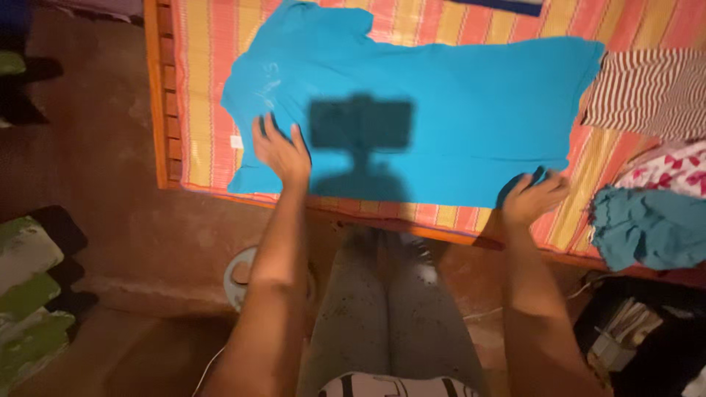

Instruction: The person folds several t-shirts one by one on a striped mat. They smooth each shirt, fold the sleeves and sides, then fold the body into a compact rectangle and place it aside.

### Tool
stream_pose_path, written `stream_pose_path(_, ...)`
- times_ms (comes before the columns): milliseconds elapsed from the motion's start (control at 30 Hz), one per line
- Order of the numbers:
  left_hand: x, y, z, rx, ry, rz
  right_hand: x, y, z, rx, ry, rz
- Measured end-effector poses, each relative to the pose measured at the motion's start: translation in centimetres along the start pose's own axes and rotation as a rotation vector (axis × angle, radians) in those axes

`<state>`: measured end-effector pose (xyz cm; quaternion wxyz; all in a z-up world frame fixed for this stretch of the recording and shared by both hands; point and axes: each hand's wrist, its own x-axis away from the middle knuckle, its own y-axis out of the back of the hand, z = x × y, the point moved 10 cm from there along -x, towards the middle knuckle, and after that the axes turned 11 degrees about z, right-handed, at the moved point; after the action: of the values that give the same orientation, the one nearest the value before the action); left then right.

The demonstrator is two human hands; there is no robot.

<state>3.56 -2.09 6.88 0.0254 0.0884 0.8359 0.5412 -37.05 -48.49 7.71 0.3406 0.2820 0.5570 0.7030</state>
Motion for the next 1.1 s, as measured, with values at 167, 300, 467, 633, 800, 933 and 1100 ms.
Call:
stream_pose_path(167,6.5,0.1,6.4,-0.192,0.121,-0.006,3.4,-6.5,-1.0,-0.081,-0.166,0.359)
stream_pose_path(300,7.1,-2.7,10.6,-0.324,0.184,0.231,3.7,-8.7,-2.0,-0.098,-0.293,0.488)
stream_pose_path(467,6.8,-2.8,12.1,-0.255,0.268,0.299,3.1,-7.9,-2.3,-0.13,-0.403,0.596)
stream_pose_path(633,4.6,-1.7,11.6,-0.129,0.383,0.152,1.2,-6.0,2.1,-0.287,-0.398,0.188)
stream_pose_path(800,-2.7,-8.0,7.8,0.109,0.153,0.283,5.3,-16.5,16.3,-1.407,-0.544,0.498)
stream_pose_path(933,-6.6,-12.1,8.5,0.545,0.258,0.352,5.7,-19.5,29.6,-1.385,-0.433,0.739)
stream_pose_path(1100,-7.8,-14.2,8.0,0.91,0.438,0.557,3.5,-19.2,36.0,-1.131,-0.394,0.709)
